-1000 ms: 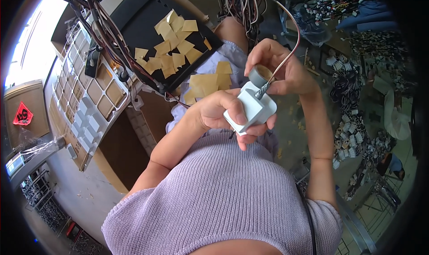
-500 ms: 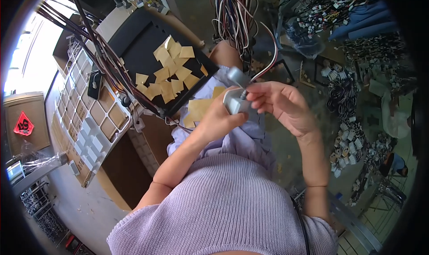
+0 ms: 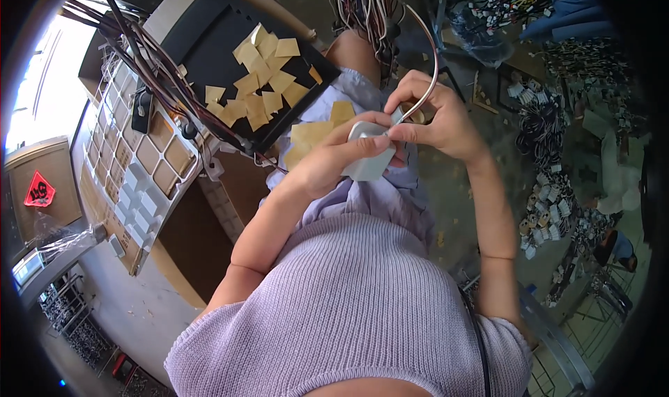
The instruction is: Applying tape and assembling plastic housings onto electrical wire bundles at a factory workstation.
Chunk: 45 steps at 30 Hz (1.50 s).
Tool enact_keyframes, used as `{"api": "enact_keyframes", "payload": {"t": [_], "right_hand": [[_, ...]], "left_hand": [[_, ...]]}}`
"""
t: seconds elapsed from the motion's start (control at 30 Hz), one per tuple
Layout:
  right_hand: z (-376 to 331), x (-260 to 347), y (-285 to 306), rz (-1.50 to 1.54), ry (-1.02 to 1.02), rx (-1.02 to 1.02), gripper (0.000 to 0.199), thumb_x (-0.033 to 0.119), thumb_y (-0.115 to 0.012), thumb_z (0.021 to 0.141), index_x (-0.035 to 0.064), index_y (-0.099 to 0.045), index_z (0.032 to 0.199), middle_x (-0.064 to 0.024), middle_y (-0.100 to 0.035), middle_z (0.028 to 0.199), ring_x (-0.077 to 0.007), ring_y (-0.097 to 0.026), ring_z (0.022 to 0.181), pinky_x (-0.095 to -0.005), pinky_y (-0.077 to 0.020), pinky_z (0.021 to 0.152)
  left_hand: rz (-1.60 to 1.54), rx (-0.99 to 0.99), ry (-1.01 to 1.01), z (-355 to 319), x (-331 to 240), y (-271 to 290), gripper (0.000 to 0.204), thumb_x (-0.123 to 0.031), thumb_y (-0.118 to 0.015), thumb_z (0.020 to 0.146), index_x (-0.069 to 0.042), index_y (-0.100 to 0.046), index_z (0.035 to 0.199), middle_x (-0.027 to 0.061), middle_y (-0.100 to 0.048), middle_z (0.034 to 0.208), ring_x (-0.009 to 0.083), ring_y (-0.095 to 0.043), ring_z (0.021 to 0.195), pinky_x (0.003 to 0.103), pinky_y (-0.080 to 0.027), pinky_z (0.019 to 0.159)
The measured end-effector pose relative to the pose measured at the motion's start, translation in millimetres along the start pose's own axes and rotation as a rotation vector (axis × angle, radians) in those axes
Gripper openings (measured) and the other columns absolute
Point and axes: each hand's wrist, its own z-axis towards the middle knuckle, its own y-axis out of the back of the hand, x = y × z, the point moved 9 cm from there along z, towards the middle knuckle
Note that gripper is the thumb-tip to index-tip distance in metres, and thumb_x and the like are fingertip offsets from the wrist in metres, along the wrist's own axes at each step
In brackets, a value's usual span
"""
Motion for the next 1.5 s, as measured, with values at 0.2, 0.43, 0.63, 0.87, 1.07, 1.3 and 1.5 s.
{"api": "enact_keyframes", "payload": {"t": [0.2, 0.43, 0.63, 0.87, 1.07, 1.3, 1.5], "right_hand": [[-34, -24, -7, -0.021, -0.223, -0.236, 0.034, 0.025, -0.08, 0.076, -0.0006, -0.064, 0.091, 0.0001, -0.057, 0.088, -0.0073, -0.054, 0.078, -0.022, -0.0446, 0.067], [-35, -41, -15, 0.345, -0.138, -0.54, 0.037, 0.017, -0.077, 0.078, 0.002, -0.055, 0.104, -0.0007, -0.059, 0.094, -0.0079, -0.056, 0.088, -0.0226, -0.0467, 0.081], [-20, -39, -21, 0.047, -0.204, -0.301, 0.023, 0.016, -0.075, 0.08, 0.0008, -0.061, 0.09, -0.0002, -0.059, 0.088, -0.0045, -0.055, 0.074, -0.0195, -0.0452, 0.066], [-37, -31, -31, 0.562, -0.279, -0.189, 0.033, 0.006, -0.075, 0.079, -0.0014, -0.058, 0.106, -0.0043, -0.063, 0.1, -0.0094, -0.061, 0.09, -0.0239, -0.0509, 0.083], [-7, -41, -41, 0.485, -0.148, -0.316, 0.028, 0.015, -0.071, 0.084, 0.0035, -0.057, 0.105, -0.0021, -0.063, 0.094, -0.0067, -0.058, 0.083, -0.0216, -0.0465, 0.072], [-18, -17, -40, 0.524, -0.028, 0.091, 0.035, 0.032, -0.069, 0.087, 0.0, -0.061, 0.098, -0.0042, -0.059, 0.09, -0.0074, -0.061, 0.076, -0.0205, -0.0467, 0.06], [-20, 1, -32, 0.48, 0.012, 0.1, 0.038, 0.028, -0.073, 0.083, 0.0002, -0.062, 0.107, -0.0058, -0.057, 0.098, -0.0134, -0.06, 0.087, -0.0271, -0.0487, 0.082]], "left_hand": [[0.532, -0.266, -0.295, 8, 0, 35, 0.026, -0.014, -0.059, 0.09, -0.007, -0.055, 0.115, -0.0029, -0.053, 0.096, 0.0047, -0.048, 0.085, 0.02, -0.039, 0.075], [0.219, -0.277, -0.145, 13, 24, 28, 0.012, -0.015, -0.057, 0.091, -0.005, -0.061, 0.097, -0.0012, -0.06, 0.088, 0.0062, -0.052, 0.083, 0.02, -0.041, 0.074], [0.289, -0.323, -0.285, 10, 19, 43, 0.013, -0.016, -0.059, 0.092, -0.004, -0.06, 0.092, 0.0013, -0.058, 0.09, 0.0113, -0.051, 0.09, 0.024, -0.039, 0.083], [0.456, -0.409, -0.42, -3, -3, 36, 0.012, -0.013, -0.062, 0.09, -0.003, -0.059, 0.094, 0.005, -0.056, 0.096, 0.018, -0.048, 0.1, 0.03, -0.037, 0.091], [0.087, -0.237, -0.032, 6, 39, 24, 0.022, -0.025, -0.059, 0.094, -0.005, -0.06, 0.104, -0.0005, -0.06, 0.09, 0.0081, -0.058, 0.082, 0.024, -0.047, 0.075], [-0.508, 0.026, 0.256, -7, 44, 15, 0.05, -0.05, -0.035, 0.098, -0.005, -0.055, 0.108, 0.009, -0.063, 0.101, 0.0315, -0.064, 0.096, 0.045, -0.055, 0.079], [-0.604, 0.152, 0.216, -11, 36, 2, 0.046, -0.045, -0.04, 0.098, -0.002, -0.054, 0.111, 0.0155, -0.061, 0.105, 0.04, -0.06, 0.103, 0.052, -0.053, 0.086]]}}
